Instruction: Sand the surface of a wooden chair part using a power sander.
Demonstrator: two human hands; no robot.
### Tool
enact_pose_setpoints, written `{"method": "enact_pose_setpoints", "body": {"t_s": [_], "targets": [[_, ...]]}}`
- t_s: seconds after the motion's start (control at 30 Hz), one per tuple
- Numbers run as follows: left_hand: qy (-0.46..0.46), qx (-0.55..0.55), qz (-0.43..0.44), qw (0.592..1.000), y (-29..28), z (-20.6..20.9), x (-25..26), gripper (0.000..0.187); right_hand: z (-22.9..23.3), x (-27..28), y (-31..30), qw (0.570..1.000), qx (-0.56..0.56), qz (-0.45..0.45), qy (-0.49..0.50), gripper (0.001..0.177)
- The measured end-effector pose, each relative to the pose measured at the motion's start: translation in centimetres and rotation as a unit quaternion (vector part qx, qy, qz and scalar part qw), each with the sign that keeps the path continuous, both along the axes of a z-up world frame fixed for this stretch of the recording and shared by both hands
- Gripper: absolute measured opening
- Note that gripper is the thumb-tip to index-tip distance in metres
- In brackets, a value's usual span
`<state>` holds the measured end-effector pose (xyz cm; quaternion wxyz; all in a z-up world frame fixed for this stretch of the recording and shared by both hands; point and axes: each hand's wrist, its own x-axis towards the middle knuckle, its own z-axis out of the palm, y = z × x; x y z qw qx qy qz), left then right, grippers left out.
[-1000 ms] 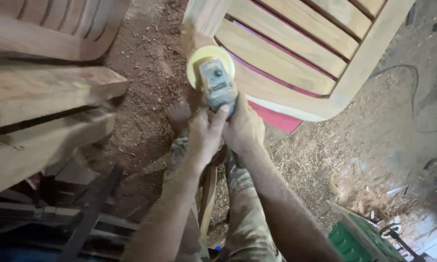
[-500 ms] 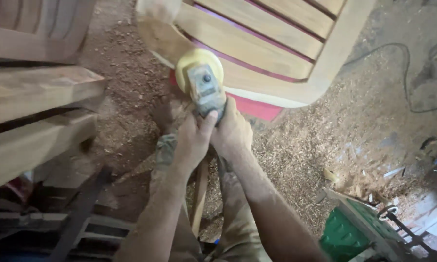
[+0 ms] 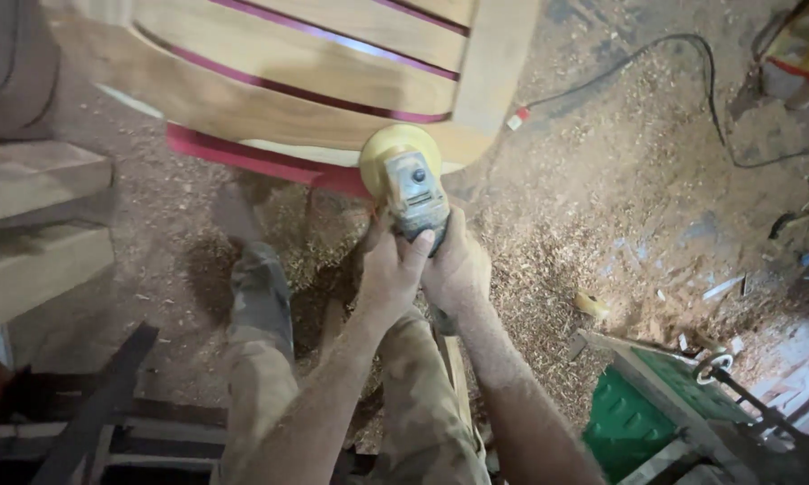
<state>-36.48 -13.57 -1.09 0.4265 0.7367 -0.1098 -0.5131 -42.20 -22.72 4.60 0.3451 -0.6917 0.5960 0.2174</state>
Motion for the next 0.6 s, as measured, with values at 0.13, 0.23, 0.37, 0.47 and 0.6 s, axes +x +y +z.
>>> {"method": "enact_pose_setpoints", "body": {"t_s": [0.13,0.23,0.37,0.47,0.6], "targets": [[0.058,-0.017,-0.043,0.997,-3.4,-0.2,-4.1,0.065,-0.5,-5.5,-2.3,0.996,-0.064,-0.020,-0.050,0.069],[0.116,0.041,-0.093,0.988,-5.9,0.7,-6.1,0.056,-0.9,-8.6,-3.7,0.997,-0.039,-0.062,-0.020,0.065],[0.147,0.039,-0.153,0.976,-9.5,1.2,-8.3,0.052,-1.7,-12.3,-4.5,0.984,-0.045,-0.171,-0.030,0.058],[0.104,0.040,-0.187,0.976,-8.8,-0.7,-10.3,0.053,-2.4,-13.3,-4.0,0.980,-0.119,-0.158,0.035,0.063],[0.054,0.029,-0.149,0.987,-6.2,0.0,-8.0,0.056,-2.4,-11.0,-2.6,0.982,-0.129,-0.135,-0.044,0.063]]}}
